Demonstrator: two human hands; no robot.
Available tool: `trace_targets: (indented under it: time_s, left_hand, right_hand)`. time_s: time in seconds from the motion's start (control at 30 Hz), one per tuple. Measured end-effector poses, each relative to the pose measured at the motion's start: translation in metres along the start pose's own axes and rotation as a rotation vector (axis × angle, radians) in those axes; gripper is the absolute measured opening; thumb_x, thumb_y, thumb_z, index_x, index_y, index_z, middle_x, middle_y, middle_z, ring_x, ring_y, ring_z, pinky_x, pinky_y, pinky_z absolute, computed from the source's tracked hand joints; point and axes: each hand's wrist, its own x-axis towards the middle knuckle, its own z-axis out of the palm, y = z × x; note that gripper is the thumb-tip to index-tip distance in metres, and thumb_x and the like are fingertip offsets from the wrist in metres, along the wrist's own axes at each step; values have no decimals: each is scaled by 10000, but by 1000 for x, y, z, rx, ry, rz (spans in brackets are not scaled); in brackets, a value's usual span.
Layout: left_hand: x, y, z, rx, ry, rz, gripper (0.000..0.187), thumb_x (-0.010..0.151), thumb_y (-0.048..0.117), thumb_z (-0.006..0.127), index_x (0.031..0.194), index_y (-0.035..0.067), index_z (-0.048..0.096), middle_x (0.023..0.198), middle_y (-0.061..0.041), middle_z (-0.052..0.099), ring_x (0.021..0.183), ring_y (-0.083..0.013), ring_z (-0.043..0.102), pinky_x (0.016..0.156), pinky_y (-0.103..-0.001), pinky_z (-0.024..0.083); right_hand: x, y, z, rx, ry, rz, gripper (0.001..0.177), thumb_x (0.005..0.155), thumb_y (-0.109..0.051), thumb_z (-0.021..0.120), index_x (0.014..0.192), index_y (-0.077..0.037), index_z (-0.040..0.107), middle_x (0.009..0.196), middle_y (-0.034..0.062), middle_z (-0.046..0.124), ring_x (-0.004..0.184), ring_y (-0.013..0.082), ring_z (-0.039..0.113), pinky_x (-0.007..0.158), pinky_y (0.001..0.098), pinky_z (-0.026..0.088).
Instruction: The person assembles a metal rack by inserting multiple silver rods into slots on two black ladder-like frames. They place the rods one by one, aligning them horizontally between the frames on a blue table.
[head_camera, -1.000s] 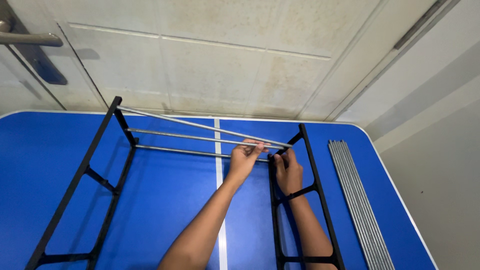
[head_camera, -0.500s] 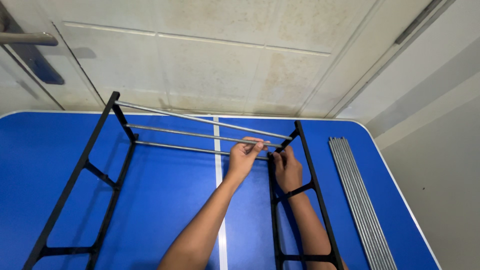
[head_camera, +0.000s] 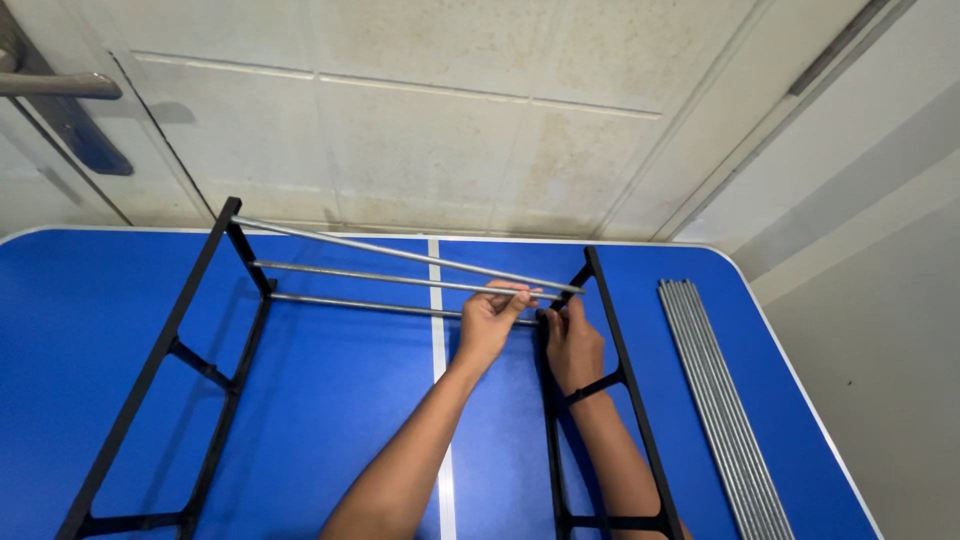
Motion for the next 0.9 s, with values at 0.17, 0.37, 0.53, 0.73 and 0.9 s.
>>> trace_targets:
  time_s: [0.17,0.37,0.53,0.73,0.9]
  left_hand:
    - [1,1,-3,-10,-16,-10,194,994,144,687,1087,-25,663,1116,-175,771,976,-201,739,911,-322,595]
    - [3,-3,0,-38,-17,-10,184,998,126,675,1093,-31,655,1112,-181,771,984,-216,748,913,-327,597]
    - [2,-12,-2,-46,-31,22,185,997,120,678,1101,-32,659,1115,-185,768,978,-222,750,913,-329,600]
    - [3,-12,-3,151,-57,-143,379,1078,288,605,1068,-77,709,966,-182,809,830,-209,789,777,-299,630]
    - [3,21,14,257,-210,-343,447,1066,360,552,1160,-52,698,919,-179,798,719,-237,756,521,-286,527]
  right_hand:
    - [0,1,-3,78,15,-82,215,1004,-163,643,1165,-30,590,918,198,742,827,397,728,661,458,556]
    - [-1,5,-3,151,143,-54,313,1023,-151,639,1308,-23,653,896,176,728,725,288,706,645,377,551]
    - [1,9,0,115,219,-177,244,1003,-110,684,1215,9,694,976,179,746,739,218,718,639,325,555]
    - [2,4,-5,146,180,-146,308,971,-66,687,1268,11,662,986,171,747,756,234,737,660,340,581]
    - [3,3,-9,105,165,-191,275,997,-43,656,1272,-25,640,1043,175,758,883,265,769,731,350,607]
